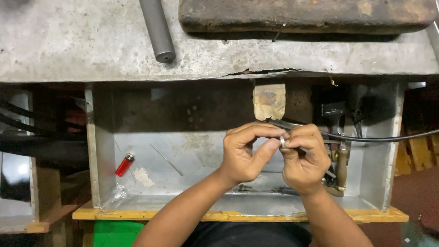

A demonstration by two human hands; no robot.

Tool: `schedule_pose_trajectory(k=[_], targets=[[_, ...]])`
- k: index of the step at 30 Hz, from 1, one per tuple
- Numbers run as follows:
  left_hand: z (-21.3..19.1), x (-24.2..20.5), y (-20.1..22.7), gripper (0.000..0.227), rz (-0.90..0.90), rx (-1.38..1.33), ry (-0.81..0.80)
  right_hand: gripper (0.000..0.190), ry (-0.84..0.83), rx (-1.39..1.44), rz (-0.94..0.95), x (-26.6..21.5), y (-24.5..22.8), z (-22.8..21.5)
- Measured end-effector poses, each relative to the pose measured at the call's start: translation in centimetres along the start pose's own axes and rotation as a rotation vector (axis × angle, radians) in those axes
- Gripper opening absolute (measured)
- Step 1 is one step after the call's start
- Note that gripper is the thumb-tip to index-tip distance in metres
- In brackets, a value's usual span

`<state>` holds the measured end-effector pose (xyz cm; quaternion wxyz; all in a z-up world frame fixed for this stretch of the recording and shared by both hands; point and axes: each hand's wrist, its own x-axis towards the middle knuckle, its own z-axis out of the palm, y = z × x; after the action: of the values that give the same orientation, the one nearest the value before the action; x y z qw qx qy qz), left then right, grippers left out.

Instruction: The person holds a small metal ring and uses a metal file to smooth its edges. They rotate the ring frequently to work on different sides, occasionally pausing to inspect the surface. The task continues with repetitive filing motions until the end of the clip.

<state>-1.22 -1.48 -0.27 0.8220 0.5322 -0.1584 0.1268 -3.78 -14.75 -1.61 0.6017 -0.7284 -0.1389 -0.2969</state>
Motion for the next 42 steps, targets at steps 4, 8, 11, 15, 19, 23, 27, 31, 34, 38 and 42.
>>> schedule_pose_trajectory(k=[4, 8, 11, 15, 19, 23, 27, 31, 34, 38, 42], targets=[[-0.2, -0.2, -0.4, 0.014, 0.009, -0.026, -0.032, 0.017, 0.021, 0.031, 0.005, -0.2, 0.2, 0.0], [0.0, -0.3, -0.3, 0.014, -0.003, -0.082, -0.029, 0.018, 0.031, 0.061, -0.021, 0.0, 0.0, 0.2], [0.2, -0.3, -0.3, 0.013, 0.012, -0.065, -0.034, 0.017, 0.035, 0.034, -0.033, -0.2, 0.3, -0.2], [0.4, -0.2, 0.0, 0.012, 0.028, -0.035, -0.019, 0.017, 0.043, 0.066, -0.031, -0.2, 0.6, -0.2], [0.5, -0.1, 0.3, 0.01, 0.051, -0.035, -0.009, 0.018, 0.049, 0.096, -0.022, -0.2, 0.5, -0.1], [0.7, 0.0, 0.3, 0.008, 0.08, -0.053, -0.011, 0.018, 0.073, 0.119, -0.022, -0.2, 0.5, -0.1], [0.8, 0.1, 0.6, 0.012, 0.09, -0.069, -0.025, 0.018, 0.103, 0.113, -0.054, -0.3, 0.8, 0.0], [0.9, 0.1, 0.7, 0.01, 0.063, -0.101, -0.045, 0.019, 0.143, 0.11, -0.109, -0.4, 1.1, -0.2], [1.0, 0.1, 0.7, 0.009, 0.049, -0.104, -0.036, 0.02, 0.15, 0.102, -0.125, -0.3, 1.1, -0.3], [1.0, 0.1, 0.7, 0.009, 0.036, -0.114, -0.023, 0.02, 0.143, 0.094, -0.124, -0.3, 1.3, -0.4], [0.8, 0.1, 0.6, 0.008, 0.039, -0.101, -0.034, 0.02, 0.138, 0.098, -0.12, -0.4, 1.3, -0.3]])
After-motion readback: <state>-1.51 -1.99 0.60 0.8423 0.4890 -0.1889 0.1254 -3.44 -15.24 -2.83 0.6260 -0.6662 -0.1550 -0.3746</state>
